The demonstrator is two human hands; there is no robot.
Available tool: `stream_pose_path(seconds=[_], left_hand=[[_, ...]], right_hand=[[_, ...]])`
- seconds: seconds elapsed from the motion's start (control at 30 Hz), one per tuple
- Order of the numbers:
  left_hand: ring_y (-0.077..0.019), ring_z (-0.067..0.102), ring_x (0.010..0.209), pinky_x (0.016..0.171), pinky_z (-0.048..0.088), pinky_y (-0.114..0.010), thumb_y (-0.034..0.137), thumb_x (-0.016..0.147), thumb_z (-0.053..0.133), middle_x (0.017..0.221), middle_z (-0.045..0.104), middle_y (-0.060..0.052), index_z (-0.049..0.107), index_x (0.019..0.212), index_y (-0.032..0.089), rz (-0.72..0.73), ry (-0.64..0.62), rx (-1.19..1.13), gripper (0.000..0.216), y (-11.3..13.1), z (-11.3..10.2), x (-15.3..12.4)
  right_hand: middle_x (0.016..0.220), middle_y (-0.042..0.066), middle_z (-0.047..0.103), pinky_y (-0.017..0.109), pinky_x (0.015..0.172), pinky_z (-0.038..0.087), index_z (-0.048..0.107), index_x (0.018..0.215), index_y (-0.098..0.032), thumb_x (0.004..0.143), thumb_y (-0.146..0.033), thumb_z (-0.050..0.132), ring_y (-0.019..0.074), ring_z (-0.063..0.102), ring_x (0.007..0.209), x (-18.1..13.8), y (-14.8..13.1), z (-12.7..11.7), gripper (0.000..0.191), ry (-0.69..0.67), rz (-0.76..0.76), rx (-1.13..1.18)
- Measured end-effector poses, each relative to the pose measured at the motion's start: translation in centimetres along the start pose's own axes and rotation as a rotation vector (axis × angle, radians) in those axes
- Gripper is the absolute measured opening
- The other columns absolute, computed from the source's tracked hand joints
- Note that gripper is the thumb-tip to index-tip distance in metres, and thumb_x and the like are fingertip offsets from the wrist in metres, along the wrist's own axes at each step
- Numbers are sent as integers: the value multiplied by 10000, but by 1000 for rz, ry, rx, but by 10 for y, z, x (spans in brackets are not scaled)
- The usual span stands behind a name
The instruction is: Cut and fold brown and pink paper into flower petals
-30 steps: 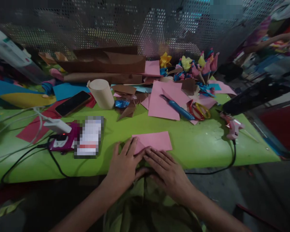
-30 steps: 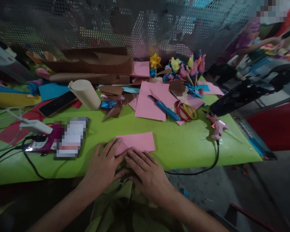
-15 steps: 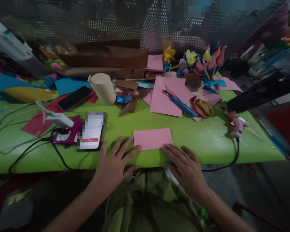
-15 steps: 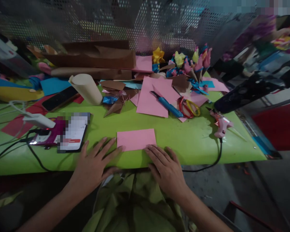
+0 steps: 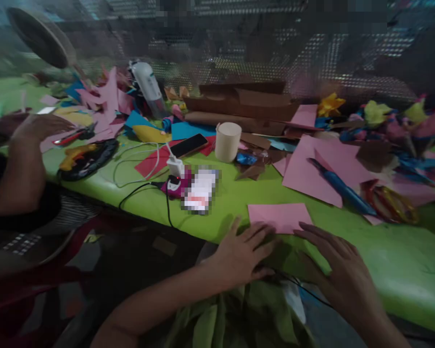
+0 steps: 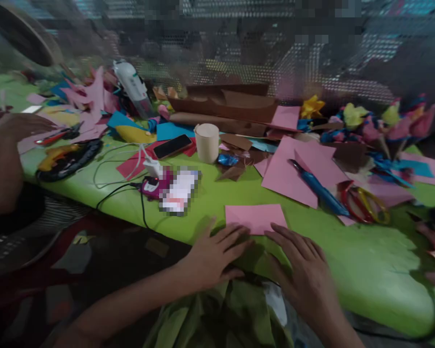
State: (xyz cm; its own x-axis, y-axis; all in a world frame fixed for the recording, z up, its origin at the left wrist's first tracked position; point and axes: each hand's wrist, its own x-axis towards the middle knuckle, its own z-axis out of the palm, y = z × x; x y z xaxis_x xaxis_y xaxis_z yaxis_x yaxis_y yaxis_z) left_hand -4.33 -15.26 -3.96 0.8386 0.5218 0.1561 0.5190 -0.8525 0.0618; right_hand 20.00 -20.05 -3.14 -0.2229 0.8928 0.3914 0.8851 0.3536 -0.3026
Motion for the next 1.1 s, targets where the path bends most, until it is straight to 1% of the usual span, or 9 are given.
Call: stream_pose_path(seconds=[0.13,0.27,0.37,0.47,0.6,0.73,0.9,1.0,1.1], left_hand=[[-246,324,1453,1169,262,-533,537,1019,319,1536,474,-41,495,1427,263,-26,74,-25,523,5,20,2],[-290,506,1284,1097,340,-541,542,965,481,1251,686,-72,623,1281,248,-65,48,-104,455,8,27,-1],[-281,602,1122,1000,421,-481,520,937,547,1047,741,-72,693,1151,228,-82,-35,-166,391,8,25,0],[-260,634,1032,921,459,-429,488,932,566,997,749,-78,705,1127,204,-70,-44,-231,371,7,24,2],[-259,631,1035,936,455,-445,466,939,560,1026,752,-68,708,1102,205,-62,-30,-267,341,4,22,4],[-317,524,1261,1059,380,-527,483,915,589,1241,691,-97,635,1254,220,-59,3,-243,432,2,12,4],[-280,468,1344,1093,378,-463,379,927,601,1490,517,-115,414,1478,206,-210,38,-275,608,-12,-9,13],[-296,478,1325,1080,382,-481,394,921,619,1449,549,-124,398,1482,193,-364,56,-264,635,-26,-13,26],[-305,518,1262,1028,414,-474,469,890,654,1377,592,-130,413,1465,202,-368,51,-258,678,-35,-12,37]], right_hand=[[1224,102,701,443,870,539,634,1165,-267,969,-300,513,279,664,1096,68,-42,2,233,-83,-105,282],[1227,81,707,423,911,541,635,1100,-237,936,-150,490,246,635,1139,123,-78,26,236,-257,-211,478],[1285,71,688,438,946,520,636,1075,-227,888,-78,499,234,630,1125,144,-87,51,275,-354,-260,496],[1302,84,682,442,937,516,639,1076,-210,851,-41,507,237,630,1095,152,-89,69,310,-411,-278,455],[1278,81,691,434,939,516,638,1085,-211,872,-58,511,236,632,1087,151,-90,70,291,-395,-258,457],[1291,80,673,426,978,499,610,1179,-231,941,-164,515,243,595,1194,135,-75,43,265,-258,-141,500],[1055,65,704,326,739,549,645,1139,-245,959,-256,531,196,671,833,85,-31,3,213,-96,101,383],[1011,71,692,314,695,552,655,1136,-232,956,-280,550,181,658,743,50,-8,-9,213,-43,197,258],[1045,85,692,345,741,576,667,1130,-231,951,-273,550,198,684,791,26,8,-9,218,-24,205,180]])
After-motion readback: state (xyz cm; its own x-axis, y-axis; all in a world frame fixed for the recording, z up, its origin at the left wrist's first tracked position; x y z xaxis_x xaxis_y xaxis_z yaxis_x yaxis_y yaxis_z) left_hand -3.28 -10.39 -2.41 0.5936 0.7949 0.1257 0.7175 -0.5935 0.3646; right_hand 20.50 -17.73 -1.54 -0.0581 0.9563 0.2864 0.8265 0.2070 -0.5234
